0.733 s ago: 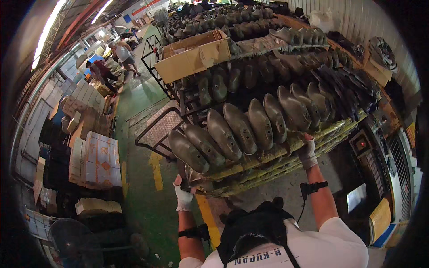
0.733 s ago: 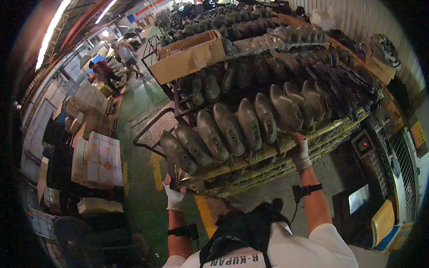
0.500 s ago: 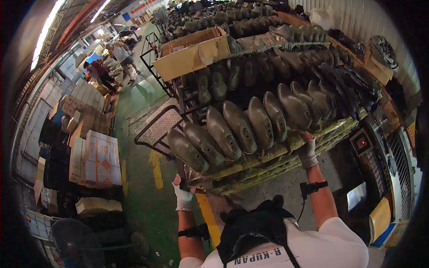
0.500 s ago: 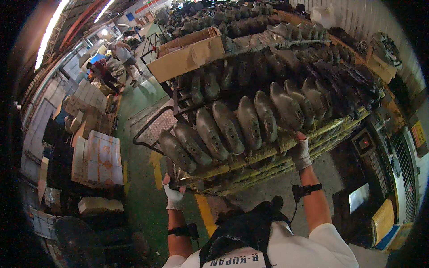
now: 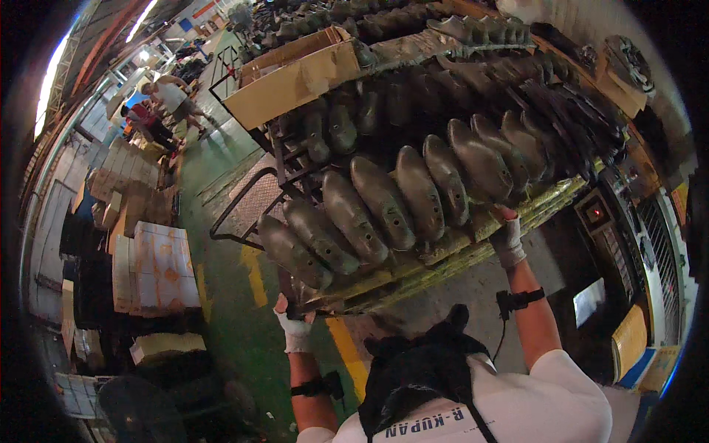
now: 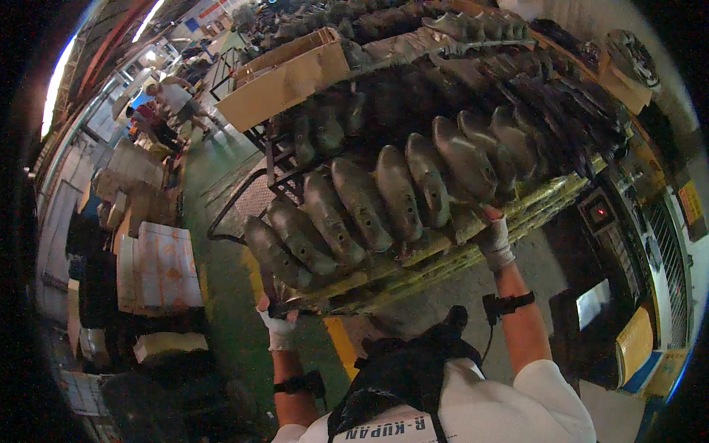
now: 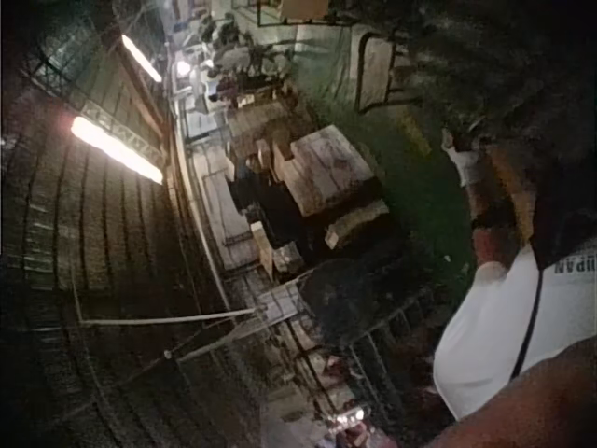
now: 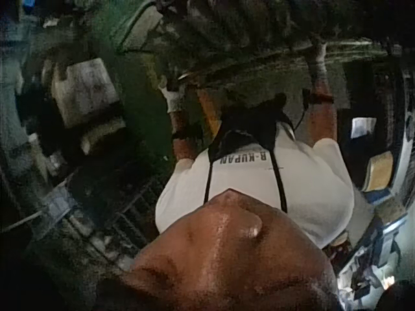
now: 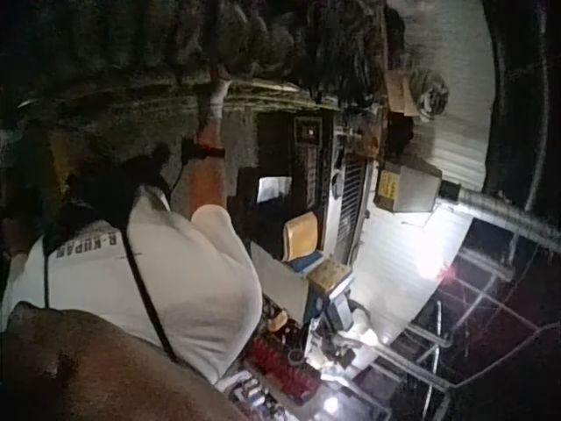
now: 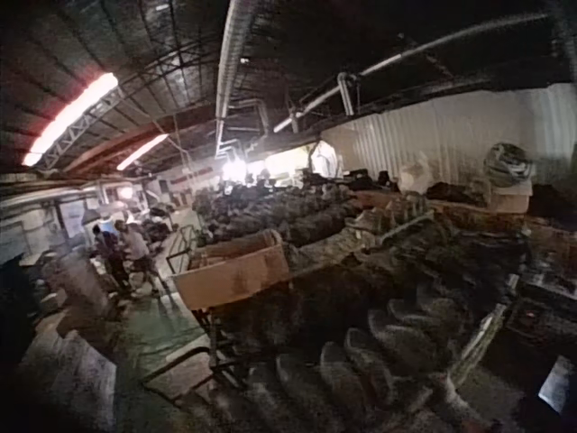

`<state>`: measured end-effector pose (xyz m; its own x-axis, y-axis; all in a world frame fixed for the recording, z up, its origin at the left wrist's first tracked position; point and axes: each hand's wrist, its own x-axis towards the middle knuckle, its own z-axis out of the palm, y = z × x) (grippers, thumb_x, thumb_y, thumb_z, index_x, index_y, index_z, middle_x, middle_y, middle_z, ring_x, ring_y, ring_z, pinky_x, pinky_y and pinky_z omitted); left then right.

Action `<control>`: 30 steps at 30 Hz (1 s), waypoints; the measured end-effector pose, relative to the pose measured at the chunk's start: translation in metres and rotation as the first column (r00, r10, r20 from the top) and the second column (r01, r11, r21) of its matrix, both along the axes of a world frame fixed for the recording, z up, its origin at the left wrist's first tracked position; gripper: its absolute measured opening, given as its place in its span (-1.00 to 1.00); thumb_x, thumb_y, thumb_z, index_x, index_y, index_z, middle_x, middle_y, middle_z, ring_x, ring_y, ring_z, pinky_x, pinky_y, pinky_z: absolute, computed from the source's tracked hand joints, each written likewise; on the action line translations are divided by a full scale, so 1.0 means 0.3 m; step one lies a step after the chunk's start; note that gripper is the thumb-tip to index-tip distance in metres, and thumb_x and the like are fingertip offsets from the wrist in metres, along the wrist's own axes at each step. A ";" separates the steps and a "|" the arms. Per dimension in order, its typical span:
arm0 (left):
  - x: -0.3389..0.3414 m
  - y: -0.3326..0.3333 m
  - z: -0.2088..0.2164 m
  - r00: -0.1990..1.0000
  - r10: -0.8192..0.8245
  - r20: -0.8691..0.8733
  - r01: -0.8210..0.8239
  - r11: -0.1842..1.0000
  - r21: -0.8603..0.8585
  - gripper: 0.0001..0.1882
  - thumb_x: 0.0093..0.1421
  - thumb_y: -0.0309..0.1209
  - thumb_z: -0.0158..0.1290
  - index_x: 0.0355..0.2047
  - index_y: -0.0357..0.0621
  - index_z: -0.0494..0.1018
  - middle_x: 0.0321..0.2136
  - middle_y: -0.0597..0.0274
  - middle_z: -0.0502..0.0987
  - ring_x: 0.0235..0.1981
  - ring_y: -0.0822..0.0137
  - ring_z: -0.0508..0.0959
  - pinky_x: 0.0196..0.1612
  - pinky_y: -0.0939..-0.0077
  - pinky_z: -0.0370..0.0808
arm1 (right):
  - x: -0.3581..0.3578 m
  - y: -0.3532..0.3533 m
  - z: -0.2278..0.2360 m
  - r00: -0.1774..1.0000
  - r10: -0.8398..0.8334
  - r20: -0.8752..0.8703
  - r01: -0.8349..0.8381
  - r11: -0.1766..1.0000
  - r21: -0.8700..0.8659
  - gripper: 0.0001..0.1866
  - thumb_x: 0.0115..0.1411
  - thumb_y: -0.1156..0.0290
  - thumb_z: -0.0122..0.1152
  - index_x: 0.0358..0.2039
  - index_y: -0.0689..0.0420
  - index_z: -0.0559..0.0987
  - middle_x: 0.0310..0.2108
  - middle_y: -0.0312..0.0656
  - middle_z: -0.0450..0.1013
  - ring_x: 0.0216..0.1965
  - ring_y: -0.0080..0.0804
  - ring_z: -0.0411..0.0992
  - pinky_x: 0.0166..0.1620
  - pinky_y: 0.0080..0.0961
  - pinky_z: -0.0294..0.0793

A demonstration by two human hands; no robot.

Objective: Moving a large industrial rack filled with shoe lasts across a shoe manufacturing floor.

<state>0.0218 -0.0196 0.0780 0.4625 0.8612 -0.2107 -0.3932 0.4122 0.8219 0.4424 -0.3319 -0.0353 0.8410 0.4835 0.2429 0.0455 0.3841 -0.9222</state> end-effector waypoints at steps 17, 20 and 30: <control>-0.068 0.040 -0.102 0.995 -0.071 0.077 0.075 0.996 -0.050 -0.48 0.17 0.03 -0.14 -0.09 -0.15 0.37 -0.40 0.21 0.54 -0.72 0.42 0.42 -0.77 0.58 0.27 | -0.136 0.079 0.252 0.885 0.138 -0.445 -0.071 0.984 0.164 -0.50 0.07 0.11 0.03 -0.04 0.16 0.39 -0.08 -0.17 0.38 -0.04 -0.33 0.33 -0.02 -0.32 0.35; 0.010 -0.018 0.016 0.996 -0.032 0.086 0.047 0.983 -0.178 -0.47 0.16 0.04 -0.12 -0.09 -0.14 0.38 -0.42 0.23 0.54 -0.72 0.41 0.42 -0.76 0.55 0.26 | -0.063 0.030 0.178 0.950 0.129 -0.283 -0.104 0.989 0.100 -0.57 0.12 0.23 -0.02 -0.03 0.15 0.38 -0.06 -0.17 0.37 -0.03 -0.33 0.33 -0.01 -0.33 0.34; -0.115 0.046 -0.169 0.983 -0.171 0.058 0.164 0.980 0.109 -0.44 0.12 0.08 -0.05 -0.06 -0.09 0.32 -0.42 0.36 0.43 -0.47 0.46 0.41 -0.50 0.54 0.39 | -0.121 0.056 0.258 0.863 0.132 -0.487 -0.072 0.987 0.140 -0.57 0.09 0.13 0.01 -0.07 0.08 0.44 -0.11 -0.27 0.40 -0.07 -0.32 0.34 0.00 -0.28 0.29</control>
<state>-0.0127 -0.0059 0.0274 0.6124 0.7855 -0.0887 -0.3809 0.3915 0.8377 0.4061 -0.3150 0.0421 0.8125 0.5678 -0.1325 -0.4492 0.4646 -0.7631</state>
